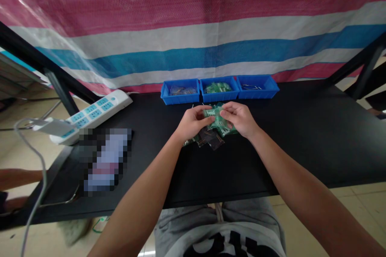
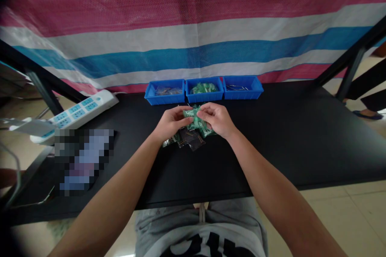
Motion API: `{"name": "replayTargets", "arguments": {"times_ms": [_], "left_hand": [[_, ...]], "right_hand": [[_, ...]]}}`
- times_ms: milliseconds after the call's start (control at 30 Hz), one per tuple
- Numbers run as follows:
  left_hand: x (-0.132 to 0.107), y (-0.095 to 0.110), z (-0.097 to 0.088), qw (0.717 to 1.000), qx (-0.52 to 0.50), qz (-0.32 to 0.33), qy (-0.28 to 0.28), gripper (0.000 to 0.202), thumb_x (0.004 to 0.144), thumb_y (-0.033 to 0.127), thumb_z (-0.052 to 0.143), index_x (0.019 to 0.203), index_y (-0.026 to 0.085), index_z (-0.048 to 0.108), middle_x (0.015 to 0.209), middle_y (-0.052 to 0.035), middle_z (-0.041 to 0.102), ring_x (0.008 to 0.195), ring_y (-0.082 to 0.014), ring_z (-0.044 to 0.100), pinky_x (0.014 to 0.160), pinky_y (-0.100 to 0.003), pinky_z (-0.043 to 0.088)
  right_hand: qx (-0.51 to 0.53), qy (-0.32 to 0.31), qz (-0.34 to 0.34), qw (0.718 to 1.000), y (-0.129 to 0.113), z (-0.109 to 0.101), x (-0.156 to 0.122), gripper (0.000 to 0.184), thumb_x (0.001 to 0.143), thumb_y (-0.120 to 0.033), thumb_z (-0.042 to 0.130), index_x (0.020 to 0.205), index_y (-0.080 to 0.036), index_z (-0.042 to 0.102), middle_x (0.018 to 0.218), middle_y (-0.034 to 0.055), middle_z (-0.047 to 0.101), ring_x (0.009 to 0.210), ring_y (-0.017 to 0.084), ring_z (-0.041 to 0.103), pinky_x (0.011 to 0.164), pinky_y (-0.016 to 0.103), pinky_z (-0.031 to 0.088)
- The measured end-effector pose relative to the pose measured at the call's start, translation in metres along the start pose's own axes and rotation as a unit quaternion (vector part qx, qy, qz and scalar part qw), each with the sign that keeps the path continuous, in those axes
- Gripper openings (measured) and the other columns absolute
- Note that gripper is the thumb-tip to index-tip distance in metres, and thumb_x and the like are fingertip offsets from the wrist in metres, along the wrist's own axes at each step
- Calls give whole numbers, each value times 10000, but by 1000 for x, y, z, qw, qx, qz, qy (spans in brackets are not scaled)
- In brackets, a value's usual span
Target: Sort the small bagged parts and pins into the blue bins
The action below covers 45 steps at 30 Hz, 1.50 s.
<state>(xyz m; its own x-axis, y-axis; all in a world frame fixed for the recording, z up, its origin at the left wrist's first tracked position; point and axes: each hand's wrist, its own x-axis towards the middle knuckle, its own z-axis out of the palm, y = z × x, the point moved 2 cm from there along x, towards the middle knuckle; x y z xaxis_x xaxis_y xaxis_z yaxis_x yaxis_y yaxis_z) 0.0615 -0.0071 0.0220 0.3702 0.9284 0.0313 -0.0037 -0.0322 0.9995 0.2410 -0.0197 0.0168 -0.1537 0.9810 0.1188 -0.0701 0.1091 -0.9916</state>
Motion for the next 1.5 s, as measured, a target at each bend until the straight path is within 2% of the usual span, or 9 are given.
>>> {"name": "replayTargets", "arguments": {"times_ms": [200,400,567,700,833,967,1167,1300,1500], "left_hand": [[2,2,-3,993,-92,-26,70,773,533,306,883,1209,115,560,605,54,624,534,-88,565,546,-203,435],[4,1,-4,995,-93,-16,33,356,567,244,828,855,110,668,709,-18,704,612,-108,623,583,-209,466],[5,-2,-7,990,40,71,111,208,668,239,749,841,135,699,754,-23,724,640,-126,638,625,-245,497],[0,4,-11,943,210,193,173,87,747,172,679,820,173,727,933,-44,741,833,-160,669,780,-301,525],[-8,10,-9,868,332,322,183,170,784,103,617,811,216,741,1093,-50,696,993,-174,630,880,-351,515],[-12,10,-3,830,390,371,147,221,766,79,608,779,242,756,1256,-57,605,1122,-217,556,855,-359,508],[-9,9,-6,896,298,294,148,329,847,110,476,1061,209,706,1152,-88,648,975,-168,618,841,-317,506],[-8,9,-6,949,213,211,93,447,826,237,601,1269,185,569,991,-55,702,840,-151,644,804,-278,507],[-9,12,2,929,247,273,42,188,784,153,633,947,193,719,1030,-77,687,944,-178,646,867,-333,510]], "right_hand": [[12,2,12,1000,-1,6,0,403,623,-482,822,790,-188,602,602,-22,621,401,96,485,352,232,374],[-9,55,5,998,2,4,1,370,628,-461,804,771,-184,604,614,-23,620,369,86,466,351,240,357],[-63,124,-41,989,-3,-1,2,313,601,-384,821,782,-181,667,764,21,682,667,151,618,582,274,497],[-59,145,-8,988,-6,-4,3,353,647,-491,773,776,-174,686,747,42,681,639,150,599,461,226,396],[4,79,82,993,-6,0,1,550,671,-697,683,714,-152,629,688,71,664,492,131,573,331,197,214],[39,6,92,995,-7,8,-2,527,614,-637,775,783,-161,625,661,26,644,477,133,588,319,189,257],[34,54,22,998,-6,3,0,371,593,-459,843,756,-186,652,636,3,651,514,140,584,372,219,337],[-2,65,-4,998,-4,0,0,316,622,-429,823,782,-187,697,657,13,679,542,149,584,424,247,388],[-38,30,-37,998,-1,2,0,256,625,-330,818,848,-219,762,985,49,738,856,217,670,655,318,538]]}}
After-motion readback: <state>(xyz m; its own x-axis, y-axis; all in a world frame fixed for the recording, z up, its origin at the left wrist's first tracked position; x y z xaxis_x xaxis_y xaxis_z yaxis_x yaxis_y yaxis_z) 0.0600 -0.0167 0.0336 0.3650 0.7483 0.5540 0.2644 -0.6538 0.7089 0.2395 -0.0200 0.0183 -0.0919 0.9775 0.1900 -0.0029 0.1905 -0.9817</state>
